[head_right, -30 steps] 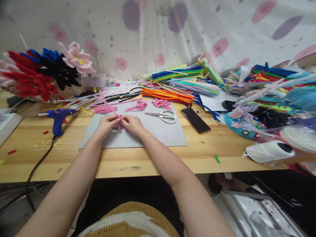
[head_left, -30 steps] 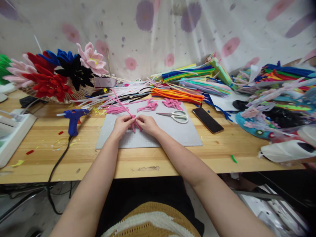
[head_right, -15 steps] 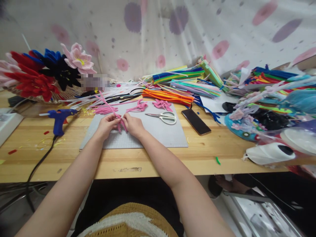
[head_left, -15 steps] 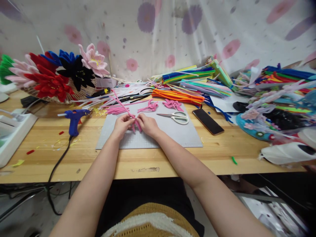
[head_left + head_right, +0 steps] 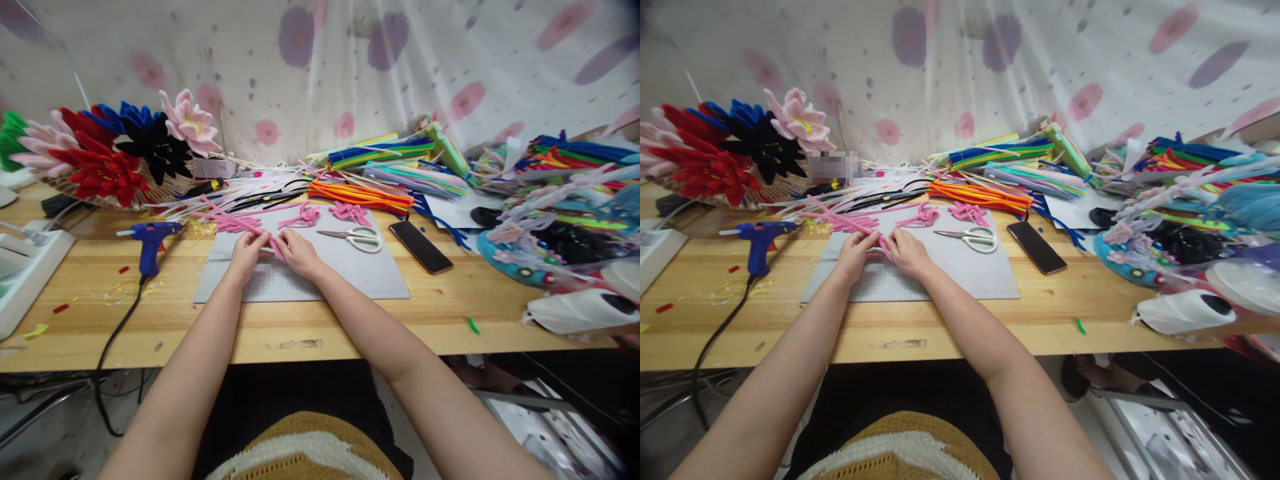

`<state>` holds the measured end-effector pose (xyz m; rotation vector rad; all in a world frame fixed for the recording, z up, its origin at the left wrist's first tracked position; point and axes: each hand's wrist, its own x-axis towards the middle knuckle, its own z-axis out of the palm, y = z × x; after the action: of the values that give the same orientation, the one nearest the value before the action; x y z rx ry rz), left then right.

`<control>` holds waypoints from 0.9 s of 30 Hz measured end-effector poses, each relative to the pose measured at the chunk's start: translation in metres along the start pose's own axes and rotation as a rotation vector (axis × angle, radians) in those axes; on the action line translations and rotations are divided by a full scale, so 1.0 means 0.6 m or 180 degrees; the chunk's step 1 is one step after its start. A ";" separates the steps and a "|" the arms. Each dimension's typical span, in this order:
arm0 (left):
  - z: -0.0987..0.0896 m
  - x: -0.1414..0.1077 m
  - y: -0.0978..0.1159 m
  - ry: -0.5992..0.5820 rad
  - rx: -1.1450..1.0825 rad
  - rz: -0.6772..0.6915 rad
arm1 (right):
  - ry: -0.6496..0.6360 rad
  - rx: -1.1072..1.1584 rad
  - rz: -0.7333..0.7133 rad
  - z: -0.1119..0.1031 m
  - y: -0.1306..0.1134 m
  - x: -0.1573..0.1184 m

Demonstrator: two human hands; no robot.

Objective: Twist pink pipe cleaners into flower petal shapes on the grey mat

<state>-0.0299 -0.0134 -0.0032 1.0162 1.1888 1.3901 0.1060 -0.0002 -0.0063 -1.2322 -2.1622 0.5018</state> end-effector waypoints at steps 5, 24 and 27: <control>-0.005 0.009 -0.009 0.0298 0.0243 0.0230 | 0.0052 0.0313 0.0028 0.003 0.000 0.000; -0.016 0.016 -0.021 0.0220 0.0677 0.0282 | -0.0207 0.0184 -0.0199 -0.020 0.012 -0.005; -0.021 0.021 -0.030 0.0183 0.0847 0.0442 | -0.0230 0.0238 -0.0220 -0.018 0.019 -0.002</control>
<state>-0.0410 -0.0028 -0.0230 1.2719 1.3945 1.4004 0.1209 0.0045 -0.0049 -1.1107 -2.2171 0.6008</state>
